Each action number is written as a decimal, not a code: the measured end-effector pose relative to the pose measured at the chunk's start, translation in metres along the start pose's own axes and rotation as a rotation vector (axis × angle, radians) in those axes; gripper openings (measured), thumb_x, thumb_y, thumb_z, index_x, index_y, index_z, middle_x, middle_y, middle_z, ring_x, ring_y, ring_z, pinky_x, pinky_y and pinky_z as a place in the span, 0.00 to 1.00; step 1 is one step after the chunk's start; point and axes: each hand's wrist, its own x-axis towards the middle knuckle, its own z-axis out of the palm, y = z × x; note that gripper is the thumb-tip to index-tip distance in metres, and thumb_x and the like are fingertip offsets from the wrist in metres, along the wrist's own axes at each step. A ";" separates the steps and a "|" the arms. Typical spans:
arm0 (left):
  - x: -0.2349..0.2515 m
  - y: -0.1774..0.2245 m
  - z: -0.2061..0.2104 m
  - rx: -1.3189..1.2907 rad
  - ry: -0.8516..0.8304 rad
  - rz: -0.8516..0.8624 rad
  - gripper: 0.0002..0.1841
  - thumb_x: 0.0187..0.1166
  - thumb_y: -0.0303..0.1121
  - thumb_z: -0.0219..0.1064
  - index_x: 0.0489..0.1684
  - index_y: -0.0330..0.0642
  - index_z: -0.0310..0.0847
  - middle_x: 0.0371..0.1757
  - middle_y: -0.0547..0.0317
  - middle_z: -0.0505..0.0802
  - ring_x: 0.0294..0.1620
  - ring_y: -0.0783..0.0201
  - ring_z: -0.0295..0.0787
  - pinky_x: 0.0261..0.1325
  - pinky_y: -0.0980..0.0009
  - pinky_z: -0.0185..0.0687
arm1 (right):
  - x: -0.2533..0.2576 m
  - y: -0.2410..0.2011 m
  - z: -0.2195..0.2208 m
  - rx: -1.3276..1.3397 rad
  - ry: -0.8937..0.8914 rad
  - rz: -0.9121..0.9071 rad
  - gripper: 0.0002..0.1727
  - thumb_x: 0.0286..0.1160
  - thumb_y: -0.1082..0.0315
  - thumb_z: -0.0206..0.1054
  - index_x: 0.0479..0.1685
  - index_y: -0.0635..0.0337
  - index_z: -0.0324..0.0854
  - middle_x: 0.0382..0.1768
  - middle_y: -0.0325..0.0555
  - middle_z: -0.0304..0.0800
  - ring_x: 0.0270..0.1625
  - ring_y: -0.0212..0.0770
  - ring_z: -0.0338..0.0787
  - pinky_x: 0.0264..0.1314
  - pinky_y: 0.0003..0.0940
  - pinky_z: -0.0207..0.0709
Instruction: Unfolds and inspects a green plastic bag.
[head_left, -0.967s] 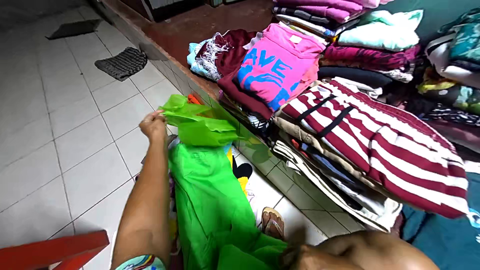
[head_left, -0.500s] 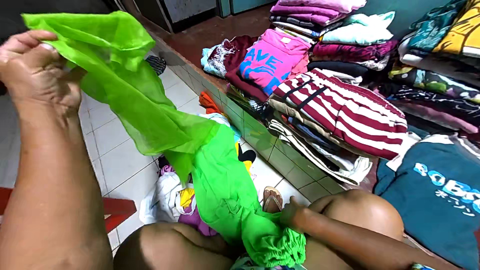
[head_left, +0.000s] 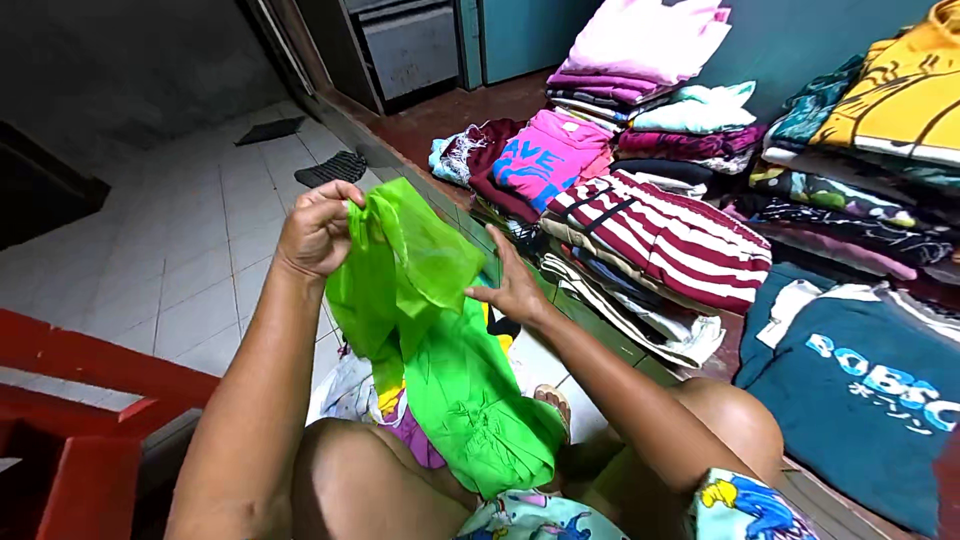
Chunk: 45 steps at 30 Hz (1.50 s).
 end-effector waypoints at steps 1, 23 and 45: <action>-0.002 0.003 0.004 -0.010 -0.042 -0.008 0.19 0.73 0.25 0.50 0.31 0.57 0.89 0.28 0.74 0.94 0.29 0.81 0.89 0.35 0.82 0.87 | 0.008 -0.001 0.000 0.072 -0.012 0.057 0.60 0.61 0.69 0.84 0.95 0.59 0.44 0.88 0.65 0.59 0.85 0.62 0.68 0.81 0.59 0.68; -0.028 0.025 0.045 0.288 0.319 -0.032 0.09 0.86 0.21 0.50 0.49 0.42 0.76 0.31 0.70 0.93 0.27 0.74 0.91 0.33 0.73 0.92 | -0.011 -0.029 -0.021 -0.338 0.450 -0.398 0.12 0.77 0.72 0.63 0.48 0.75 0.81 0.47 0.65 0.86 0.49 0.56 0.89 0.53 0.52 0.83; -0.087 -0.195 0.109 0.987 -0.617 -0.715 0.25 0.83 0.30 0.65 0.79 0.34 0.74 0.81 0.28 0.74 0.83 0.28 0.67 0.80 0.29 0.62 | -0.262 0.035 -0.104 0.448 0.403 0.198 0.14 0.76 0.67 0.68 0.55 0.37 0.90 0.49 0.19 0.97 0.52 0.17 0.91 0.61 0.19 0.84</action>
